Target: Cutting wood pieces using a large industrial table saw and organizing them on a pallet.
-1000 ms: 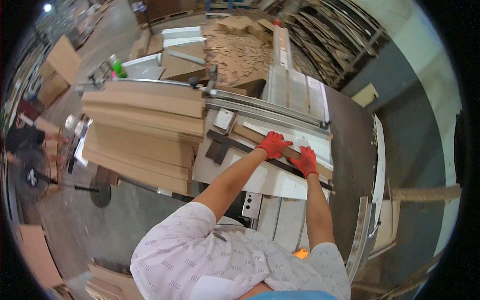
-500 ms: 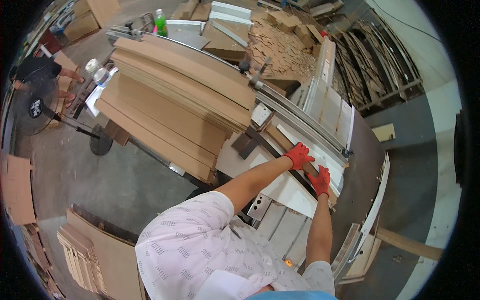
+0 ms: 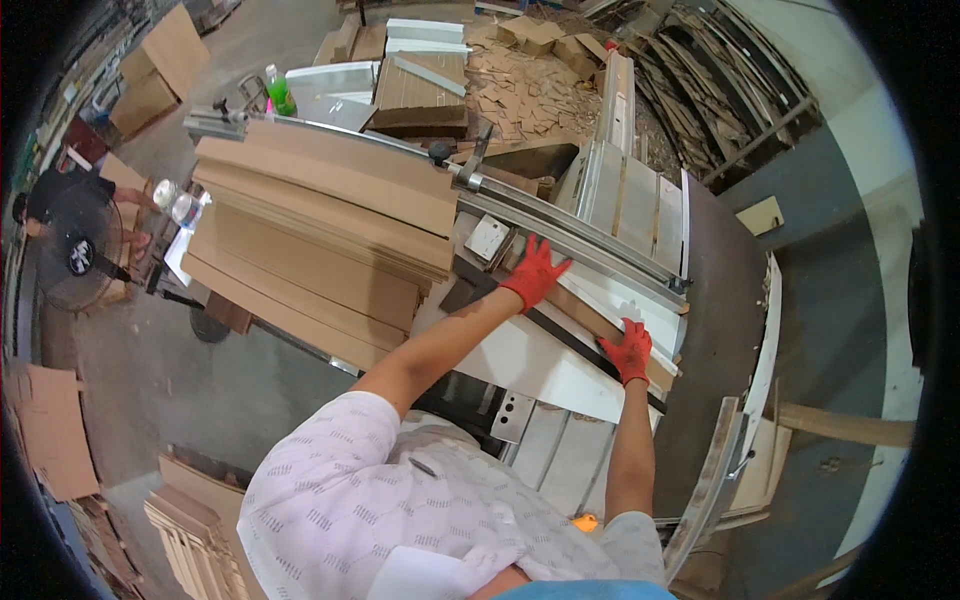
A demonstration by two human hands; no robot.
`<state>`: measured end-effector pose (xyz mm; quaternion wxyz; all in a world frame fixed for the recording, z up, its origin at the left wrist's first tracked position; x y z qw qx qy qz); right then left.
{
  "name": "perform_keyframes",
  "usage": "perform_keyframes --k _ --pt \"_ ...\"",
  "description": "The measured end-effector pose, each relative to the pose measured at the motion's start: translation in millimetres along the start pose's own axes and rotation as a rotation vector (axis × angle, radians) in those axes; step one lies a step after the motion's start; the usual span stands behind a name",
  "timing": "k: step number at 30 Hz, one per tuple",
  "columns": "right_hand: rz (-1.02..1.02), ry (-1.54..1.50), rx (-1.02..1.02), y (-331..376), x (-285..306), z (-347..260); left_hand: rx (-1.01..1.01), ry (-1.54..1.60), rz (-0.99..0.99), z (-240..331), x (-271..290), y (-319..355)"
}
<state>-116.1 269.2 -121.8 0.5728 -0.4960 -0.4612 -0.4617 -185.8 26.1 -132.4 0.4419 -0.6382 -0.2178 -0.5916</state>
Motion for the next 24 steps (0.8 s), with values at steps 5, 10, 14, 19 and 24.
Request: perform_keyframes --k 5,10,14,19,24 --pt "0.135 -0.113 -0.025 20.2 6.5 12.6 0.019 0.034 -0.273 -20.6 8.8 7.6" --pt "0.090 -0.184 0.107 17.1 12.6 1.7 -0.044 -0.070 -0.285 -31.1 -3.2 -2.5" --pt "0.240 -0.217 0.237 42.8 20.2 -1.9 -0.143 -0.117 -0.450 -10.0 -0.3 -3.6" --pt "0.116 -0.426 0.351 9.2 53.1 -59.4 0.076 0.215 0.407 -82.1 72.4 21.7" --pt "0.045 -0.588 0.135 62.2 75.5 -7.0 -0.071 -0.051 -0.147 38.6 172.8 13.7"
Point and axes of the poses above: each hand's wrist, its own y-axis away from the middle knuckle, its own x-axis out of the back of the hand, z = x × y, the point moved 10 cm from there along -y, towards the middle knuckle, and after that the axes turned 12 degrees about y, right-handed, at the moved point
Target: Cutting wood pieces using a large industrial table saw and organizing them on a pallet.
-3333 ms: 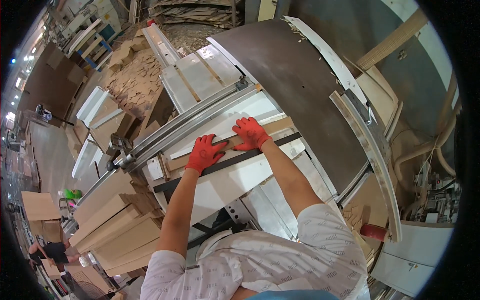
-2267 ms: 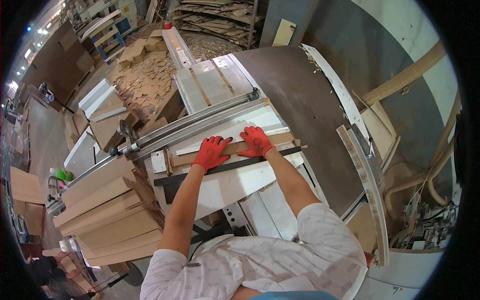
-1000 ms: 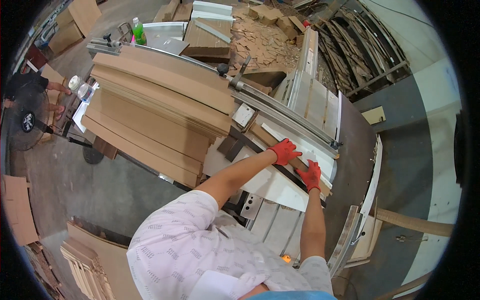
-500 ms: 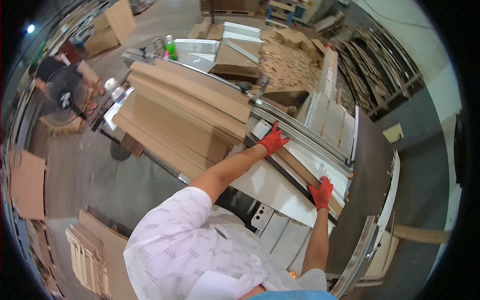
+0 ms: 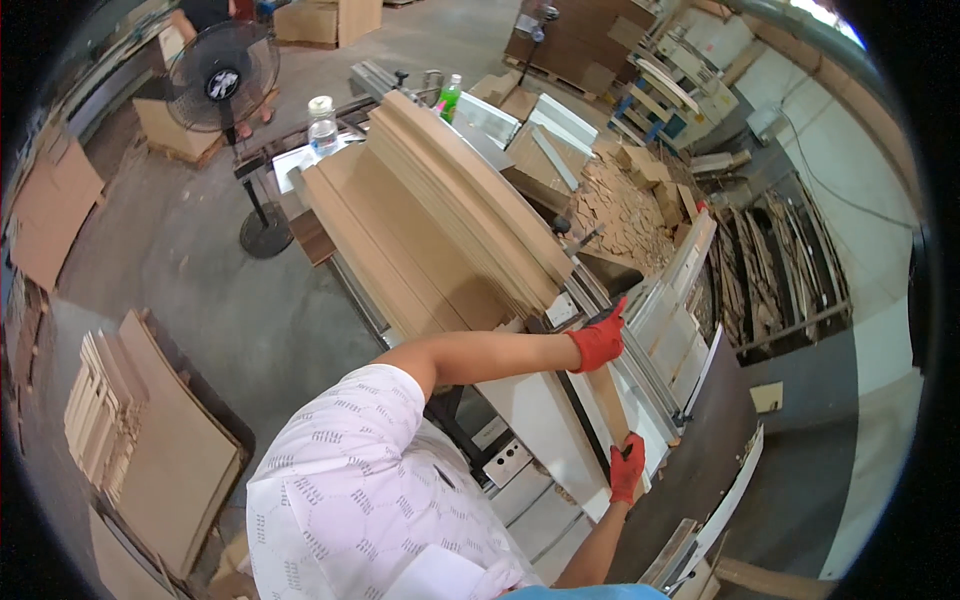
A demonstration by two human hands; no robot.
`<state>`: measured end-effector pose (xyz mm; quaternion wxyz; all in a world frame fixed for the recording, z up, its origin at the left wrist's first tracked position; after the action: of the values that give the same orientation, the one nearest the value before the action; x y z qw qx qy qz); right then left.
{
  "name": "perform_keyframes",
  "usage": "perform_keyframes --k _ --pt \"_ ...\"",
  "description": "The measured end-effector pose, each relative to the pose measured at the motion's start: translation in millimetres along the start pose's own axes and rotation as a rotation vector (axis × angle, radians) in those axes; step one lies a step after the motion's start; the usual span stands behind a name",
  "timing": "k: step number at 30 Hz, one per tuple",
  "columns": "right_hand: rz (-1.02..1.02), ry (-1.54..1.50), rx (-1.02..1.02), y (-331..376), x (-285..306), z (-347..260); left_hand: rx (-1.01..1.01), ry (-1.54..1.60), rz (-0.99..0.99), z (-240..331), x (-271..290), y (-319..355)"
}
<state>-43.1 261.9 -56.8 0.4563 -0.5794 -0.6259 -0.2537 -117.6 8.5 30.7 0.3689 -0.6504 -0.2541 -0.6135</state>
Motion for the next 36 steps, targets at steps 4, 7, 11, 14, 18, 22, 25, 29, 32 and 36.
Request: perform_keyframes --k 4,7,11,14,18,22,25,29,32,36 --pt "0.082 0.006 0.143 -8.6 28.9 -82.3 0.099 -0.006 0.338 -36.4 89.3 87.3" --pt "0.074 0.001 0.247 -17.2 47.2 -180.0 0.133 0.390 0.570 -90.1 152.4 171.5" --pt "0.077 -0.021 0.355 -46.0 38.5 -312.4 0.402 -0.142 0.421 -101.6 216.2 248.5" --pt "0.082 0.072 0.481 -78.7 5.7 -399.0 0.256 -0.126 0.448 -93.2 206.9 268.9" --pt "0.104 -0.107 0.661 -130.9 -58.1 -489.4 0.126 0.243 0.310 -135.4 208.5 297.5" --pt "0.152 -0.004 0.597 -164.7 -105.9 -550.8 0.203 0.148 0.280 -221.9 210.0 327.2" --pt "0.130 -0.033 0.577 -180.8 -129.5 -578.1 0.232 0.150 0.257 -296.8 207.7 339.3" --pt "0.177 0.104 0.501 -182.4 -138.1 -589.1 0.211 0.028 0.221 -394.9 193.0 345.1" --pt "0.186 0.211 0.511 -190.0 -134.3 -583.4 0.148 0.005 0.053 -441.9 172.3 326.0" --pt "0.138 0.340 0.478 -205.2 -114.9 -561.1 0.068 0.244 -0.162 -461.7 140.4 307.9"
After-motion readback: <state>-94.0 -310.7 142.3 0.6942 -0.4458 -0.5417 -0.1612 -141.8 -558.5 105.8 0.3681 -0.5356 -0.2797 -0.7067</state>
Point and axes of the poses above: each hand's wrist, its own y-axis away from the middle knuckle, its own x-axis out of the back of the hand, z = x × y, the point moved 10 cm from there along -y, towards the middle knuckle, and after that the axes turned 12 degrees about y, right-handed, at the moved point
